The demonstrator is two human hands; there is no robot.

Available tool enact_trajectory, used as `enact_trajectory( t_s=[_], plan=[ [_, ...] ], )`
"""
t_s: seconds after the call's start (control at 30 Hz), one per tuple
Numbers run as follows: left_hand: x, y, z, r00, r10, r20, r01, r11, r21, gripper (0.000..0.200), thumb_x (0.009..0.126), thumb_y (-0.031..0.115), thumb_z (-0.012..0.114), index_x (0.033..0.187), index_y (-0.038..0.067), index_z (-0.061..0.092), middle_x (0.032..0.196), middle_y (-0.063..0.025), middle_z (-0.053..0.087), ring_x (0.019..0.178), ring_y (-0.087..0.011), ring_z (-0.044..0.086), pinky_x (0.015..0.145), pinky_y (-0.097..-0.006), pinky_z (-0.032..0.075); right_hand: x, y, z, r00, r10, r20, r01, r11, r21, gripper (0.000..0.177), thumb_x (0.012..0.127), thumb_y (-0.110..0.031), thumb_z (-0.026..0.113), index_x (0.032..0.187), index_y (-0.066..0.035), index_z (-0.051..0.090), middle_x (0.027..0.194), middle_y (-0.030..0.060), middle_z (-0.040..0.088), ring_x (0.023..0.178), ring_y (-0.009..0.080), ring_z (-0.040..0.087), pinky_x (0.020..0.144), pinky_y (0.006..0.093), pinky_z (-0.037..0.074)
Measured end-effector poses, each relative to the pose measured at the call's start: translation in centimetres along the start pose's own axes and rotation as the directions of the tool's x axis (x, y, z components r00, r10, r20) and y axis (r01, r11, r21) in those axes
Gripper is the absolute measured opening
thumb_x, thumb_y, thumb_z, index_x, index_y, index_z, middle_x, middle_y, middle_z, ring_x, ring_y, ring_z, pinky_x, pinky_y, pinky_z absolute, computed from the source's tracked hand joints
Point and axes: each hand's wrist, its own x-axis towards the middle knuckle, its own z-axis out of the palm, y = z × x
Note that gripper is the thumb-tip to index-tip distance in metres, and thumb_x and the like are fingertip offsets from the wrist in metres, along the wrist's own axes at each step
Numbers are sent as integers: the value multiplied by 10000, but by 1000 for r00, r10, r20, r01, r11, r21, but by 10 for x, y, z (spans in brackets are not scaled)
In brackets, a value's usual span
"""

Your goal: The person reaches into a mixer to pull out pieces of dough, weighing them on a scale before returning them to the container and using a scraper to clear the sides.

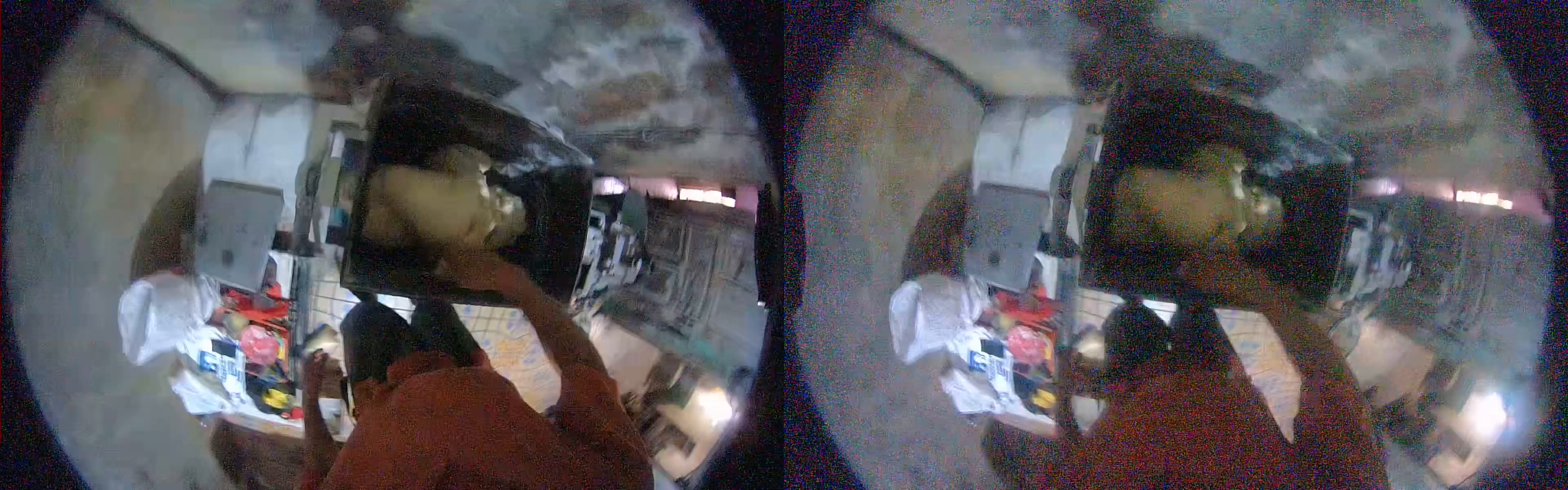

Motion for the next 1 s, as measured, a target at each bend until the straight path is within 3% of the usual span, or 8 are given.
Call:
enact_trajectory(
  t_s=[0.13, 0.37, 0.4, 0.43, 0.57, 0.63, 0.83, 1.0],
  plan=[
    [-21, -47, 46, 970, 59, -237, -78, 994, -72, 261, 898, 213, 605, 1051, 2, 618, 968, -157, 652, 850, -287, 607, 780, -392, 485, 21, -54, -141, 949, 303, 86, -281, 939, -199, 599, 954, -454, 421, 1354, -8, 434, 1437, 194, 388, 1335, 346, 355, 1137, 454, 200],
    [-100, -99, 150, 878, -404, -255, 160, 751, -640, 261, 880, 203, 654, 1046, 2, 640, 961, -145, 662, 915, -249, 623, 798, -363, 494, 188, 19, -215, 861, -490, 134, 201, 88, -976, 399, 890, -235, 513, 1229, -30, 564, 1314, 173, 513, 1286, 300, 424, 1153, 456, 210],
    [-110, -70, 130, 949, -288, -132, 247, 933, -260, 314, 879, 260, 653, 1069, 10, 635, 972, -156, 664, 928, -287, 627, 811, -392, 493, 185, 34, -212, 826, -534, 181, 250, 59, -967, 375, 884, -199, 515, 1212, -29, 577, 1296, 175, 525, 1280, 300, 431, 1152, 451, 220],
    [-122, -95, 159, 953, 171, -250, -119, 971, 208, 367, 861, 288, 674, 1109, 22, 625, 977, -171, 661, 926, -283, 629, 814, -388, 494, 170, 46, -206, 860, -464, 212, 282, 87, -955, 369, 893, -185, 504, 1220, -26, 567, 1295, 176, 525, 1279, 296, 432, 1151, 444, 227],
    [-182, -90, 203, 952, -296, -81, 262, 919, -294, 286, 912, 233, 572, 1079, 16, 653, 1060, -157, 656, 1016, -279, 609, 899, -378, 479, 89, 182, -196, 899, -356, 255, 348, 228, -909, 352, 934, -127, 448, 1264, -23, 514, 1287, 182, 526, 1253, 318, 448, 1128, 434, 274],
    [-189, -82, 226, 943, -328, -46, 282, 867, -410, 274, 930, 207, 527, 1059, 6, 660, 1059, -138, 663, 1011, -256, 610, 901, -365, 482, -4, 267, -179, 979, 202, -2, -181, 874, -452, 353, 951, -127, 436, 1287, -34, 488, 1275, 195, 527, 1202, 340, 476, 1092, 426, 314],
    [-159, -33, 212, 834, -478, 274, 543, 631, -553, 276, 884, 209, 609, 1070, 6, 634, 1031, -204, 642, 986, -324, 616, 856, -386, 496, -72, 190, -163, 942, 333, 44, -204, 672, -712, 344, 931, -166, 504, 1260, -66, 522, 1177, 156, 581, 1089, 288, 541, 1000, 428, 386],
    [-104, 15, 165, 976, -206, -72, 204, 978, -38, 288, 930, 220, 557, 1072, -19, 632, 1067, -196, 646, 1020, -304, 609, 856, -385, 475, -118, 190, -111, 957, 259, 127, -96, 701, -707, 323, 884, -190, 539, 1186, -77, 556, 1096, 140, 605, 1008, 296, 566, 899, 430, 442]
  ],
)
